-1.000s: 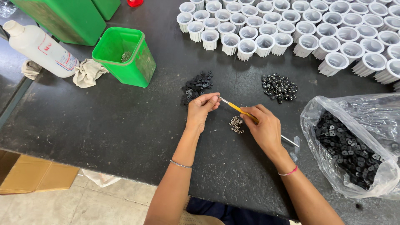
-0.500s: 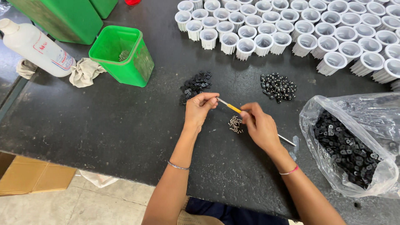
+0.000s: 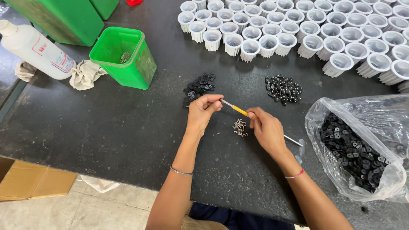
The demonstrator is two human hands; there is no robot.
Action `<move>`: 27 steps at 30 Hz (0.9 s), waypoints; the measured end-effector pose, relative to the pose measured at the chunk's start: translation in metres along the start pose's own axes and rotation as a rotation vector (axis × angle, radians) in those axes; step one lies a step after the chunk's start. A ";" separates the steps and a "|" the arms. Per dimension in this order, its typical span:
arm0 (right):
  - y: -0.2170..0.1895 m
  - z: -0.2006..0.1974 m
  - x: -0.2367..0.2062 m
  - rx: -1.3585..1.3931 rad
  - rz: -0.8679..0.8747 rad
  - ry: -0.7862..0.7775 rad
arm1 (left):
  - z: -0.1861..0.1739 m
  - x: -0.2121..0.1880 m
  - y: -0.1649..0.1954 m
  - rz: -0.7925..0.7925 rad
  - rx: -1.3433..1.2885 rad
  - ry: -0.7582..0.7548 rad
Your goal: The person sits at a workbench assembling small hardware: they pick black plastic buckle-like parts and small metal pins, fit the pins into the plastic parts by hand, and occasionally use a pencil-shaped tool to press or position the pins. Assembled pieces are set aside while loose pins and parts remain in piles on the bench.
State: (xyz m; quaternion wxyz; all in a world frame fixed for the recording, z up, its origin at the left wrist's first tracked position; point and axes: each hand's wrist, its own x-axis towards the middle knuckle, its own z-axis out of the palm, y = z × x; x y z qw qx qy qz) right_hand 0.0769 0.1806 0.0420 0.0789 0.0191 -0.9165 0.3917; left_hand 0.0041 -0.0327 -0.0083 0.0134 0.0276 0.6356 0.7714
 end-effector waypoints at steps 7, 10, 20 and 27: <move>-0.003 -0.001 0.001 0.156 -0.188 0.120 | -0.003 0.003 -0.001 0.017 0.011 0.000; -0.001 0.001 0.001 0.116 -0.151 0.119 | -0.003 0.002 0.001 0.006 0.025 0.001; -0.004 0.001 -0.002 0.066 -0.247 0.114 | -0.001 -0.003 0.008 0.009 0.011 0.019; 0.003 0.003 0.000 0.075 -0.113 0.095 | -0.003 -0.003 0.013 -0.005 0.040 0.016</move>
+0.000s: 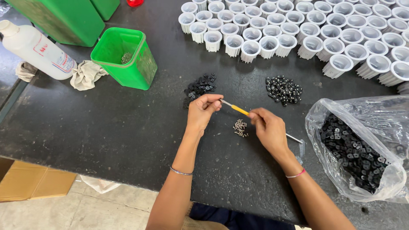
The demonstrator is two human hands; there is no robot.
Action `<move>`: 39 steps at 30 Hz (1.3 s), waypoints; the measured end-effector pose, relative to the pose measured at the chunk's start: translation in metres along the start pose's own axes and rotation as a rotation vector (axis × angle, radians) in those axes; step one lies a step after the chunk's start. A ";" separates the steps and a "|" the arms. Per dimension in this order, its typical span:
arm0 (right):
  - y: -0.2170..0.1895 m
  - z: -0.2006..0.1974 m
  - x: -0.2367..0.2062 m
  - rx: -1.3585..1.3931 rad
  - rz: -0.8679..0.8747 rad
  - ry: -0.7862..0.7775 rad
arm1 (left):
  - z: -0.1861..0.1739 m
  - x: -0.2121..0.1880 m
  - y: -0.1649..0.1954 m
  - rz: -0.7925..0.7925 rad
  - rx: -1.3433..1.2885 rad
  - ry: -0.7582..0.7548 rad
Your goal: The person sits at a workbench assembling small hardware: they pick black plastic buckle-like parts and small metal pins, fit the pins into the plastic parts by hand, and occasionally use a pencil-shaped tool to press or position the pins. Assembled pieces are set aside while loose pins and parts remain in piles on the bench.
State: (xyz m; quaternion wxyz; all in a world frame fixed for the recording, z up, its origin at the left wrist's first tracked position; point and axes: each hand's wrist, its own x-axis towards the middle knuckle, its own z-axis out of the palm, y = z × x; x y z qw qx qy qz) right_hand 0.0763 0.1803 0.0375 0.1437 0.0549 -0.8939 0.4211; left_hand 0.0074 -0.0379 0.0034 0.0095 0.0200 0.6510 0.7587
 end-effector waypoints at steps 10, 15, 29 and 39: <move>-0.002 -0.001 0.004 0.058 -0.119 0.036 | 0.000 0.002 -0.006 0.021 -0.014 0.002; 0.003 -0.001 0.002 0.008 -0.050 0.019 | 0.000 0.003 -0.007 0.019 0.017 -0.011; 0.003 0.001 -0.001 0.091 -0.048 0.032 | 0.002 0.000 0.003 0.004 0.038 0.012; 0.007 -0.005 0.004 0.022 -0.114 0.035 | 0.007 0.002 -0.002 0.004 0.033 -0.007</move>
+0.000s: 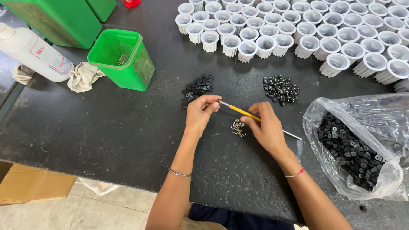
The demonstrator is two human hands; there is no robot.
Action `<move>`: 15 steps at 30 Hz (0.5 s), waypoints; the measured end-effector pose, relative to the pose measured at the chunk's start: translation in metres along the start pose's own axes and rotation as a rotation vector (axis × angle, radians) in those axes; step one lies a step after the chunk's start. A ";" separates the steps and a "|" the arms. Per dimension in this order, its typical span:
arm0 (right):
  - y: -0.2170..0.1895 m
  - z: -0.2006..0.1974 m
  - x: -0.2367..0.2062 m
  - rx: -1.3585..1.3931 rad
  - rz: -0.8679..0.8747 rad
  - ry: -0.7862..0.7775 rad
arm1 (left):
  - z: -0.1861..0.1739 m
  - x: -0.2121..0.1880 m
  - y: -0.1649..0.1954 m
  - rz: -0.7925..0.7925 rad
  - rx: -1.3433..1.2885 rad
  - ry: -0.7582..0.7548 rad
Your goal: The person sits at a workbench assembling small hardware: they pick black plastic buckle-like parts and small metal pins, fit the pins into the plastic parts by hand, and occasionally use a pencil-shaped tool to press or position the pins. Assembled pieces are set aside while loose pins and parts remain in piles on the bench.
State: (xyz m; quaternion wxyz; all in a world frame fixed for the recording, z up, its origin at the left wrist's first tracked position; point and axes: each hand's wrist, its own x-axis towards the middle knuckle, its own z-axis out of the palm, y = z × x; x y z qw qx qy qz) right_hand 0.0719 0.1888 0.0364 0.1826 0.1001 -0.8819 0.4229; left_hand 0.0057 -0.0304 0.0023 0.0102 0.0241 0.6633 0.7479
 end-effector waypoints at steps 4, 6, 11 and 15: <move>0.002 -0.002 -0.002 0.026 0.001 0.020 | 0.001 0.000 -0.003 0.008 -0.006 0.002; 0.005 -0.003 -0.004 -0.023 0.052 0.005 | 0.004 0.000 -0.004 0.014 -0.002 -0.005; 0.003 -0.003 -0.001 -0.151 0.139 -0.083 | 0.004 0.000 -0.002 0.012 0.013 0.001; -0.007 -0.003 0.000 0.033 -0.044 0.014 | 0.001 -0.002 0.002 -0.003 -0.016 0.025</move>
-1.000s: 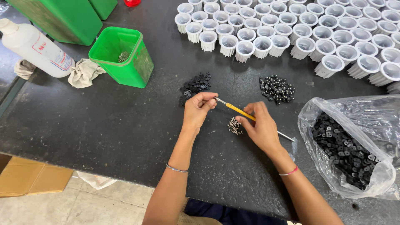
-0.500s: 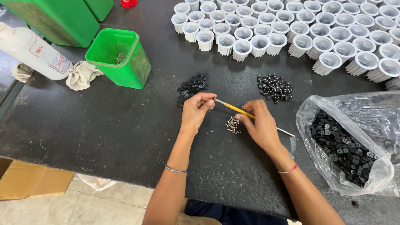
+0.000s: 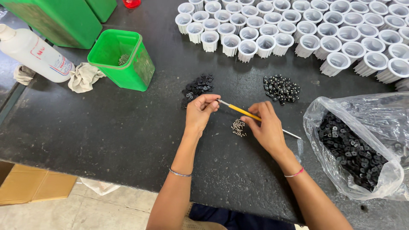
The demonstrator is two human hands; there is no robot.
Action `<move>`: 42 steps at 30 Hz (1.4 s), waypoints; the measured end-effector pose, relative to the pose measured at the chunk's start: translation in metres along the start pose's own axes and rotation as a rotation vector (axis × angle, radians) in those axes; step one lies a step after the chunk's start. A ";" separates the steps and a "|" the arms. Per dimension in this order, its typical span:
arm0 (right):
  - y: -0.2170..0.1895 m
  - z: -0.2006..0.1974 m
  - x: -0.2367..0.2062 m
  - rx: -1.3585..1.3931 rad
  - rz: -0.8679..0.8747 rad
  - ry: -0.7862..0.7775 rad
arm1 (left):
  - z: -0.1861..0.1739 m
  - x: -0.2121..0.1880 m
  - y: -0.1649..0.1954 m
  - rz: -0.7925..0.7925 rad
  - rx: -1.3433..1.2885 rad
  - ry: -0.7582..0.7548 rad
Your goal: The person sits at a workbench assembling small hardware: they pick black plastic buckle-like parts and small metal pins, fit the pins into the plastic parts by hand, and occasionally use a pencil-shaped tool to press or position the pins. Assembled pieces are set aside while loose pins and parts remain in piles on the bench.
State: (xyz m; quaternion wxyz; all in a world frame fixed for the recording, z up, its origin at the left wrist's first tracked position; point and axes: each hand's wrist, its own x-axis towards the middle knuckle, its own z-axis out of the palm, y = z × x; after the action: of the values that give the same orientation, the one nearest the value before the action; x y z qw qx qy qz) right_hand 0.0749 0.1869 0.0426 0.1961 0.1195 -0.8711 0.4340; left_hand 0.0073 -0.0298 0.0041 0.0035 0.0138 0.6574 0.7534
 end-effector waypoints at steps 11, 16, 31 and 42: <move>0.005 0.001 -0.002 -0.044 -0.017 -0.013 | -0.001 -0.001 -0.002 0.006 0.005 -0.009; -0.005 -0.002 0.001 -0.035 0.066 -0.015 | -0.001 0.000 0.000 -0.004 0.013 -0.015; 0.001 -0.007 -0.002 -0.268 0.045 0.121 | -0.012 0.000 -0.007 -0.172 -0.255 -0.148; 0.020 0.008 -0.001 0.297 0.071 -0.102 | 0.035 -0.012 -0.014 -0.169 -0.084 -0.363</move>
State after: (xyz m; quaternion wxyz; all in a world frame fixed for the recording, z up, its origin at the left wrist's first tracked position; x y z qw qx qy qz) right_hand 0.0662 0.1920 0.0236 0.1162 0.1380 -0.8100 0.5581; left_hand 0.0198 0.0061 -0.0051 0.1855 0.0941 0.6129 0.7623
